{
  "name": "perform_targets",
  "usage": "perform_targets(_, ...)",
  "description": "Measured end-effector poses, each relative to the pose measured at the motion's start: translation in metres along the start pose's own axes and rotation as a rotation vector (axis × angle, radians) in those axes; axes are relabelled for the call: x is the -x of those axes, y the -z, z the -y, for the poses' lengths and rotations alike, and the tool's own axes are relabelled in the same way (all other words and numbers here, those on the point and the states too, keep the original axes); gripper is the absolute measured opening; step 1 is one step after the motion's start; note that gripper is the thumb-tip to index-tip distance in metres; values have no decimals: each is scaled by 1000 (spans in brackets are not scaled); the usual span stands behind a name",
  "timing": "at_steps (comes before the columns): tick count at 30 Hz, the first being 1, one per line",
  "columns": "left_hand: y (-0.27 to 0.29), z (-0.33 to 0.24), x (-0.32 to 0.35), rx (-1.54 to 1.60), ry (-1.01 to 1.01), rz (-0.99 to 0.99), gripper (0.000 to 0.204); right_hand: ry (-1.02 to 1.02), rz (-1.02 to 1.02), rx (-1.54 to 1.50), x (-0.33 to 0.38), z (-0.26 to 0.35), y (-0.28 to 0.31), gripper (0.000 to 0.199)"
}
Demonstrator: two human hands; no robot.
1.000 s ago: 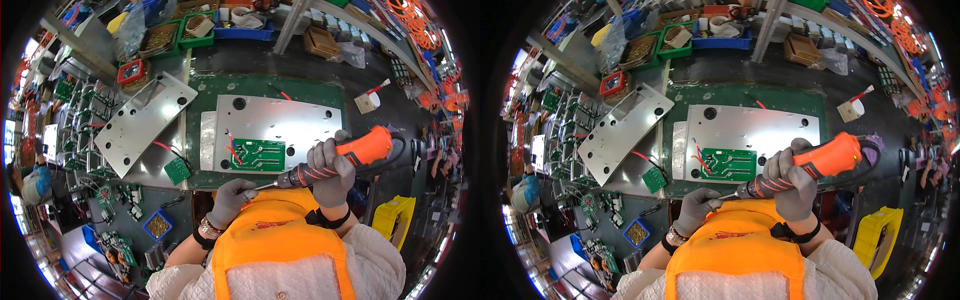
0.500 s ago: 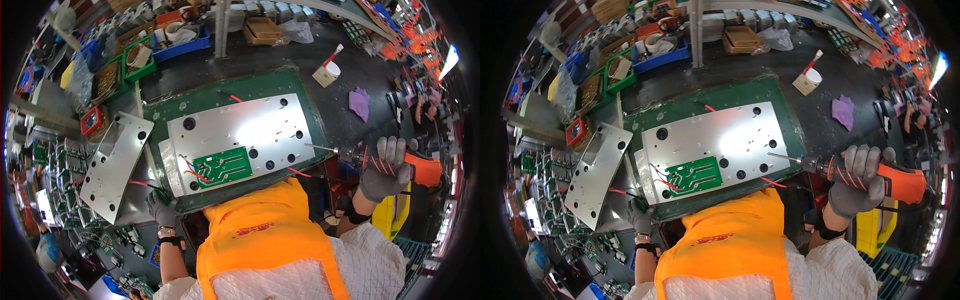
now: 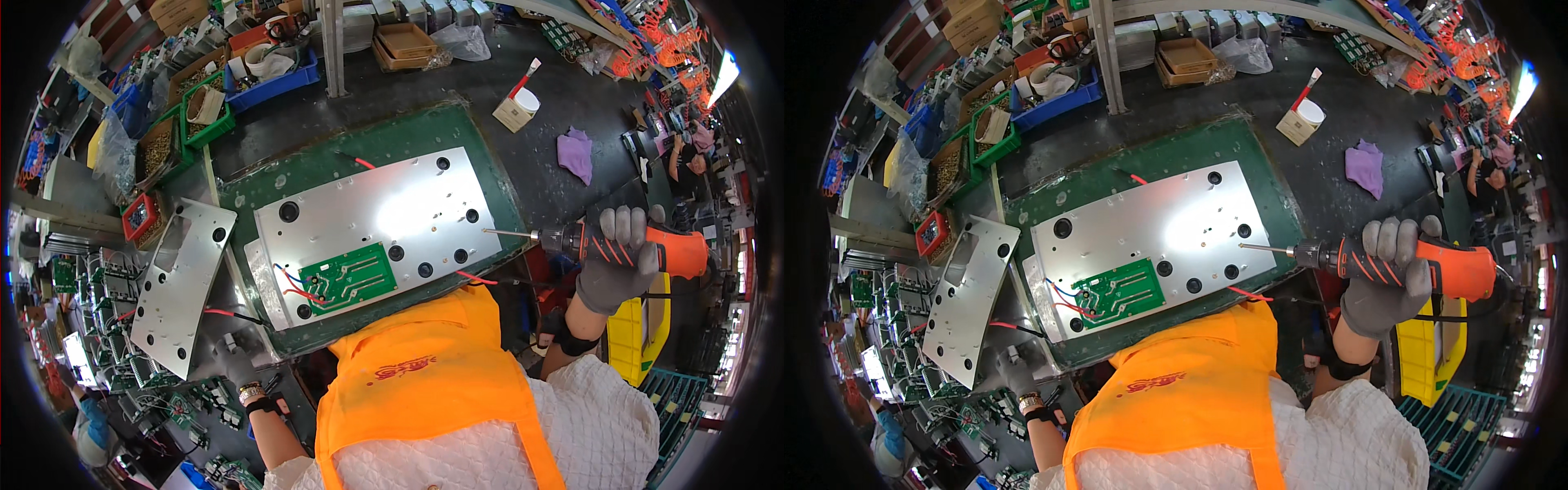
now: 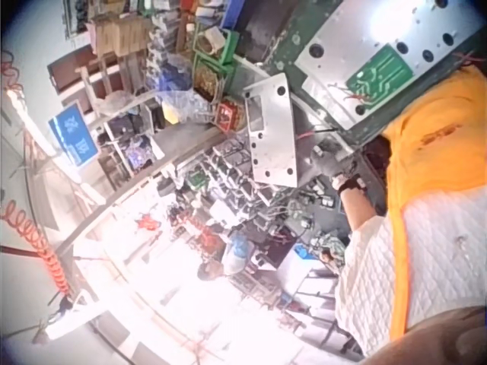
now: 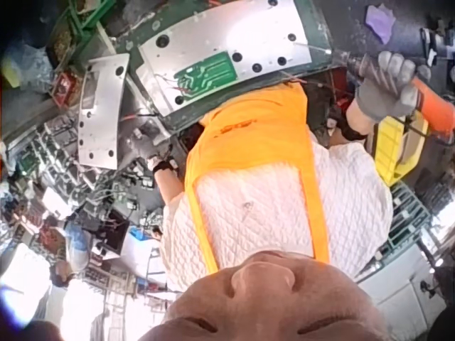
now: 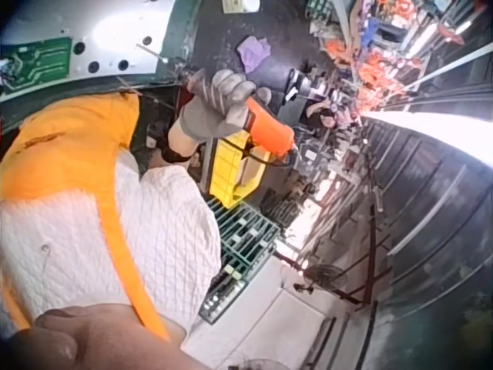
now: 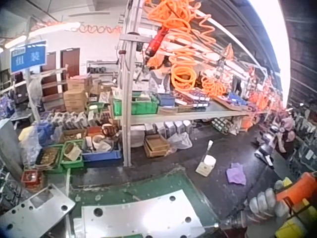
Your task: Assembling electronic components onto a metal base and securing them with a power screwdriver.
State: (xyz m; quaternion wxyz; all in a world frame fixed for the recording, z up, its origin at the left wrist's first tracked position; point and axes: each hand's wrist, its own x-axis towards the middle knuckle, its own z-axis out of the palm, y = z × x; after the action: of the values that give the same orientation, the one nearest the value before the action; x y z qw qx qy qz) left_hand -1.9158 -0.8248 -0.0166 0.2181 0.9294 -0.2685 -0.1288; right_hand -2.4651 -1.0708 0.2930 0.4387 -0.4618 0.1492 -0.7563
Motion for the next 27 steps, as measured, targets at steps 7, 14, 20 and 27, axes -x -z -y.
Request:
perform_targets(7, 30, -2, -1, 682, 257, -170, 50, 10, 30, -22, -16, -6, 7, 42)
perform_targets(14, 88, -166, 43, 1333, -117, 237, 50, -55, -18, -65, -21, -15, 10, 46)
perform_targets(20, 75, -246, 63, 1311, -113, 340, 48, -125, 16, -156, -24, -29, 14, 47)
perform_targets(27, 59, -259, 57, 1349, -1, 431, 49, -137, -60, -151, -24, -30, 25, 47)
